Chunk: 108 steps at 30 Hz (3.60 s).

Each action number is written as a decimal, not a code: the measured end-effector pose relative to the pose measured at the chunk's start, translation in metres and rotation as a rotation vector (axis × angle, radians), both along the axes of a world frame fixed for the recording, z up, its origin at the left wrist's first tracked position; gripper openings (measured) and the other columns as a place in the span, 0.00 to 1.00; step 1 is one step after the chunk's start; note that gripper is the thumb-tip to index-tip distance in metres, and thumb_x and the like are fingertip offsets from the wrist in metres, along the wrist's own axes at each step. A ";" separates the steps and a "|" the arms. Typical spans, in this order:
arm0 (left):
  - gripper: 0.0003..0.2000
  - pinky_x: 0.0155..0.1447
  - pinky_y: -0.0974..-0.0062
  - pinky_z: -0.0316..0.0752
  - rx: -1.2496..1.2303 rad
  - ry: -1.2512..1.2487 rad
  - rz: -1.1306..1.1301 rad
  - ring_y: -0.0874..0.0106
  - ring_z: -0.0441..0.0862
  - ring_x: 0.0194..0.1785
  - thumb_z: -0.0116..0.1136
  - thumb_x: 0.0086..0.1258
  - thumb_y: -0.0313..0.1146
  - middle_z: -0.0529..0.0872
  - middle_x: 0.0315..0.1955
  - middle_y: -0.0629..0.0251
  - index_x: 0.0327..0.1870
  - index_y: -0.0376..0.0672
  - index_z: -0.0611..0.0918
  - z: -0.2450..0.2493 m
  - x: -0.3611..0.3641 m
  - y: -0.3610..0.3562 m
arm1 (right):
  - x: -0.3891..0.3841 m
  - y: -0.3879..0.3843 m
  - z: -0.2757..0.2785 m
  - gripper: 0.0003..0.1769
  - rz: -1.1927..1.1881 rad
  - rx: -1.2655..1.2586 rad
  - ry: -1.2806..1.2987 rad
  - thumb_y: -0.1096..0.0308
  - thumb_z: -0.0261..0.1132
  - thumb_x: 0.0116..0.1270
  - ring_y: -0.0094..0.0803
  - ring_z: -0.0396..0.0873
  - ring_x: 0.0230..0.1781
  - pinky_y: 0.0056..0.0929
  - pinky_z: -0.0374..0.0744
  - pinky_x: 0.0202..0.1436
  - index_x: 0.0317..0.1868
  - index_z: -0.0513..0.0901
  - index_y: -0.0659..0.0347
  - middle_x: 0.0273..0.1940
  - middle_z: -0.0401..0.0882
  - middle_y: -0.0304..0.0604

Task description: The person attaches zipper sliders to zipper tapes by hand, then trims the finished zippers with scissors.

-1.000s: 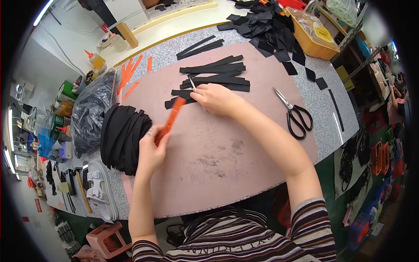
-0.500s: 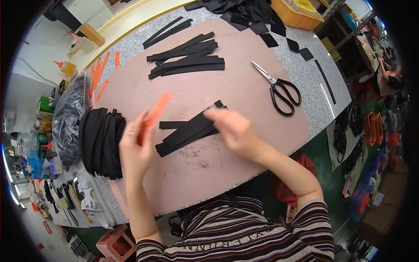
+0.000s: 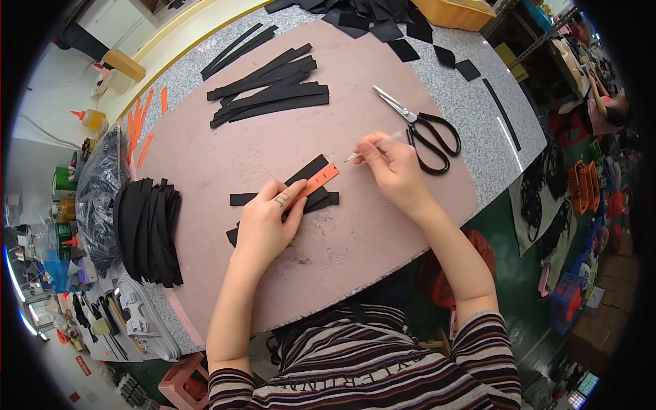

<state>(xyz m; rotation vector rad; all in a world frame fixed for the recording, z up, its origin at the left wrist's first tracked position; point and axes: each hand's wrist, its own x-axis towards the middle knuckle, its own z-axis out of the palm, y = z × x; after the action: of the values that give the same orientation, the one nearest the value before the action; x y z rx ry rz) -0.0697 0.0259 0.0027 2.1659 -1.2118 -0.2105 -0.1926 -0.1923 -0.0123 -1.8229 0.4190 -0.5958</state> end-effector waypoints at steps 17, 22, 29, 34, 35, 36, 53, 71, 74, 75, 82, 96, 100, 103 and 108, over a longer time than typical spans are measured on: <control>0.12 0.38 0.66 0.82 0.027 -0.053 -0.021 0.63 0.86 0.32 0.68 0.70 0.29 0.85 0.35 0.63 0.53 0.43 0.91 -0.005 0.001 0.001 | 0.037 0.020 -0.005 0.11 0.324 -0.320 -0.042 0.66 0.66 0.77 0.43 0.83 0.29 0.36 0.79 0.35 0.40 0.85 0.66 0.30 0.84 0.50; 0.10 0.40 0.71 0.81 -0.235 0.221 0.162 0.72 0.86 0.34 0.65 0.75 0.27 0.89 0.41 0.64 0.53 0.42 0.90 0.007 0.010 0.010 | 0.020 0.002 0.014 0.09 0.352 -0.467 0.145 0.67 0.68 0.74 0.40 0.86 0.35 0.37 0.81 0.39 0.42 0.85 0.65 0.32 0.85 0.49; 0.13 0.49 0.77 0.79 -0.298 0.105 0.313 0.75 0.85 0.43 0.64 0.76 0.25 0.89 0.43 0.62 0.59 0.36 0.87 0.023 0.043 0.043 | 0.026 -0.002 -0.006 0.12 0.491 -1.066 -0.287 0.72 0.67 0.61 0.38 0.86 0.53 0.36 0.85 0.55 0.46 0.83 0.62 0.42 0.87 0.41; 0.12 0.45 0.77 0.78 -0.264 0.051 0.259 0.76 0.84 0.39 0.68 0.73 0.25 0.88 0.40 0.63 0.56 0.38 0.89 0.040 0.041 0.055 | -0.036 0.040 0.016 0.15 0.602 -1.207 -0.237 0.73 0.67 0.62 0.40 0.86 0.55 0.39 0.85 0.58 0.50 0.85 0.66 0.49 0.89 0.49; 0.12 0.43 0.77 0.78 -0.191 0.079 0.231 0.76 0.84 0.38 0.68 0.72 0.24 0.88 0.39 0.63 0.55 0.38 0.90 0.045 0.036 0.054 | -0.048 0.045 0.014 0.17 0.595 -1.167 -0.200 0.74 0.67 0.61 0.41 0.86 0.55 0.39 0.85 0.58 0.51 0.85 0.66 0.50 0.89 0.50; 0.12 0.42 0.76 0.78 -0.118 0.107 0.206 0.75 0.84 0.36 0.69 0.71 0.24 0.88 0.38 0.62 0.54 0.39 0.90 0.045 0.031 0.052 | -0.058 0.049 0.009 0.19 0.592 -1.126 -0.164 0.75 0.68 0.60 0.41 0.87 0.55 0.40 0.84 0.58 0.53 0.85 0.66 0.51 0.89 0.50; 0.14 0.32 0.69 0.79 -0.047 -0.180 -0.072 0.68 0.82 0.27 0.73 0.67 0.30 0.82 0.30 0.68 0.53 0.46 0.92 -0.009 -0.001 0.025 | 0.020 0.047 0.000 0.11 0.246 -0.351 -0.079 0.66 0.68 0.74 0.48 0.82 0.32 0.42 0.79 0.37 0.34 0.82 0.64 0.30 0.83 0.49; 0.13 0.43 0.77 0.78 -0.296 0.088 0.291 0.75 0.86 0.39 0.70 0.72 0.25 0.89 0.39 0.63 0.56 0.41 0.90 0.016 0.028 0.047 | 0.022 0.039 -0.013 0.11 0.491 -1.006 -0.258 0.72 0.68 0.65 0.41 0.87 0.48 0.39 0.84 0.52 0.47 0.86 0.64 0.42 0.88 0.47; 0.13 0.44 0.78 0.78 -0.285 0.008 0.305 0.75 0.85 0.39 0.69 0.71 0.24 0.88 0.39 0.63 0.56 0.40 0.90 0.021 0.033 0.053 | 0.023 0.041 -0.012 0.14 0.484 -0.802 -0.190 0.71 0.68 0.64 0.42 0.86 0.53 0.39 0.83 0.57 0.50 0.86 0.65 0.47 0.89 0.47; 0.13 0.44 0.78 0.78 -0.300 -0.018 0.305 0.75 0.85 0.39 0.69 0.71 0.24 0.88 0.39 0.63 0.56 0.40 0.90 0.022 0.034 0.055 | 0.021 0.041 -0.008 0.15 0.462 -0.674 -0.152 0.71 0.67 0.65 0.42 0.86 0.55 0.40 0.83 0.58 0.51 0.86 0.65 0.48 0.89 0.47; 0.15 0.42 0.76 0.78 -0.187 0.079 0.163 0.74 0.84 0.38 0.70 0.69 0.22 0.88 0.40 0.63 0.56 0.43 0.90 0.031 0.028 0.057 | -0.065 0.071 0.002 0.19 0.522 -1.086 -0.056 0.73 0.68 0.63 0.44 0.85 0.59 0.38 0.82 0.60 0.56 0.86 0.63 0.53 0.89 0.47; 0.15 0.32 0.69 0.77 -0.013 -0.150 -0.168 0.69 0.81 0.28 0.74 0.66 0.30 0.82 0.31 0.68 0.54 0.48 0.92 -0.005 0.006 0.020 | -0.008 0.051 0.002 0.09 0.108 -0.227 0.000 0.67 0.66 0.76 0.46 0.83 0.34 0.40 0.80 0.41 0.39 0.85 0.64 0.33 0.85 0.48; 0.15 0.31 0.70 0.77 -0.008 -0.148 -0.166 0.69 0.81 0.27 0.74 0.65 0.30 0.81 0.30 0.68 0.54 0.48 0.92 -0.006 0.005 0.019 | 0.004 0.058 -0.006 0.08 0.206 -0.386 -0.087 0.68 0.68 0.74 0.48 0.82 0.34 0.40 0.80 0.41 0.37 0.85 0.65 0.34 0.85 0.48; 0.13 0.31 0.70 0.77 -0.023 -0.139 -0.157 0.69 0.81 0.27 0.74 0.65 0.30 0.82 0.30 0.67 0.51 0.47 0.93 -0.007 0.005 0.019 | 0.004 0.057 -0.002 0.08 0.232 -0.351 -0.052 0.68 0.68 0.74 0.47 0.83 0.36 0.39 0.80 0.42 0.38 0.85 0.64 0.35 0.86 0.47; 0.12 0.32 0.71 0.77 -0.033 -0.124 -0.182 0.68 0.82 0.27 0.74 0.66 0.29 0.83 0.31 0.66 0.50 0.45 0.93 -0.008 0.010 0.021 | 0.015 0.063 -0.003 0.07 0.294 -0.382 -0.048 0.69 0.68 0.74 0.45 0.84 0.36 0.40 0.81 0.42 0.38 0.86 0.64 0.33 0.86 0.47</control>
<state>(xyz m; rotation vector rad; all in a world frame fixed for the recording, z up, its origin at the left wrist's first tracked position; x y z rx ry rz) -0.0601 0.0468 -0.0053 2.0666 -1.4741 -0.1337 -0.1780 -0.1291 -0.0149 -2.1773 -0.0028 -0.5383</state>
